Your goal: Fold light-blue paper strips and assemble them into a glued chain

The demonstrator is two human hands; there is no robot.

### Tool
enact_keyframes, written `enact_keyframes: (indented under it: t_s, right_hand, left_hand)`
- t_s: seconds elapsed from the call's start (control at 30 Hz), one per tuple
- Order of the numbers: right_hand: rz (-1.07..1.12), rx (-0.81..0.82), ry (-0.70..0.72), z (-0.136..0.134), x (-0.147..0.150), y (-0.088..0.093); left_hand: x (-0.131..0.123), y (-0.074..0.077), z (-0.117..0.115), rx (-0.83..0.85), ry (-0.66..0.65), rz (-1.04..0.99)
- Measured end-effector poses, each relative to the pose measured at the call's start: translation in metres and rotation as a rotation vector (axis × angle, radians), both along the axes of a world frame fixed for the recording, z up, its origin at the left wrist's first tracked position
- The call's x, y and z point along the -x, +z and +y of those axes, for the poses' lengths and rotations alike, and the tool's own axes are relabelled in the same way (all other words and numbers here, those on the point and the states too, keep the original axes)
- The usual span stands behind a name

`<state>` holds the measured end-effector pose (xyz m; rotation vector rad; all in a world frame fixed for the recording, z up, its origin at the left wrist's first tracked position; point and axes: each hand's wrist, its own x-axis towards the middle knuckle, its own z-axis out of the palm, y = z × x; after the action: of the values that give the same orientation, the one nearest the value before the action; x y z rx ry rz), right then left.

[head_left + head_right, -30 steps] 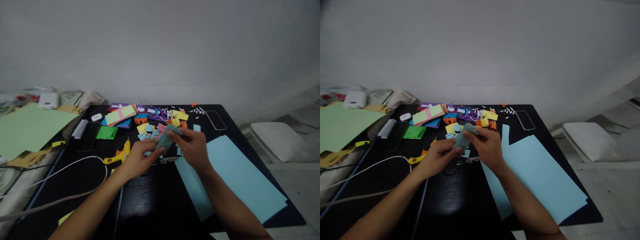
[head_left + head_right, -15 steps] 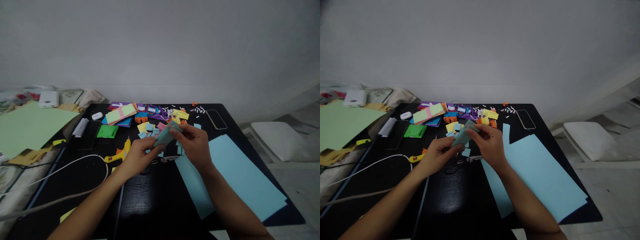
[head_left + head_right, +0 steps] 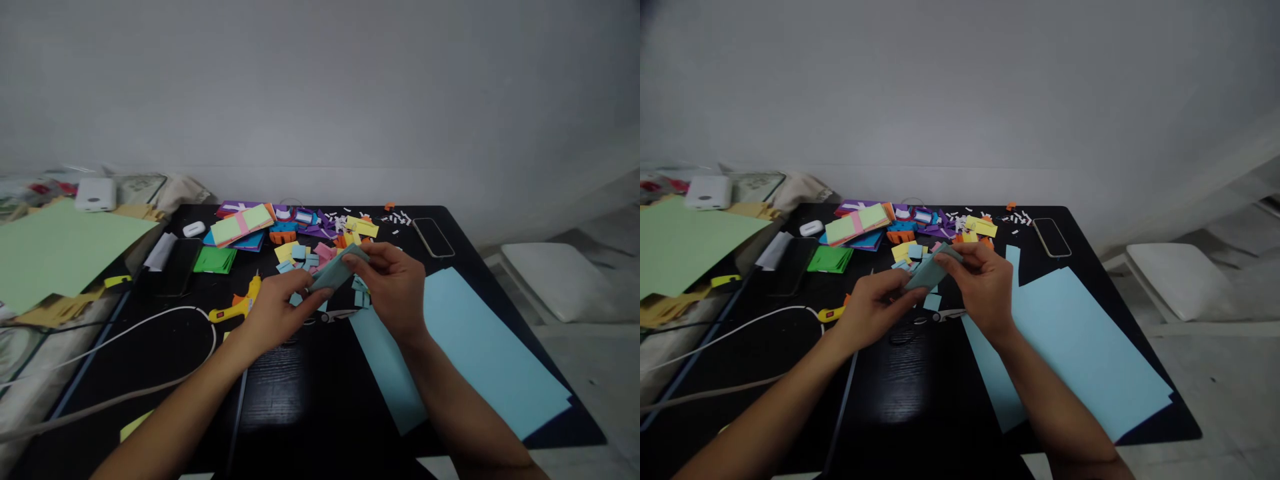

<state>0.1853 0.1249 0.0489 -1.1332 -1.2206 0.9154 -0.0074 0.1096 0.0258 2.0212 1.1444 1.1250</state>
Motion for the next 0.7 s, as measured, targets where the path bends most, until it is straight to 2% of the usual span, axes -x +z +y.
enact_keyframes:
  t_s: [0.1,0.2,0.33,0.5,0.7]
  right_hand:
    - [-0.024,0.012,0.099,0.001,0.001,-0.003]
    - [-0.051,0.03,0.216,0.0,0.003,-0.007]
    - [-0.175,0.068,0.33,-0.002,0.003,-0.013]
    - [-0.235,0.103,0.399,-0.004,0.001,-0.012]
    - [-0.09,0.046,0.407,-0.005,0.002,-0.005]
  left_hand:
    - [0.001,0.001,-0.001,-0.052,0.005,-0.097]
    - [0.001,0.002,-0.004,-0.009,0.061,-0.201]
    - [0.003,0.004,-0.004,0.026,0.064,-0.186]
    - [0.006,0.01,-0.003,0.061,0.05,-0.156]
    - [0.01,0.012,-0.003,0.091,0.112,-0.235]
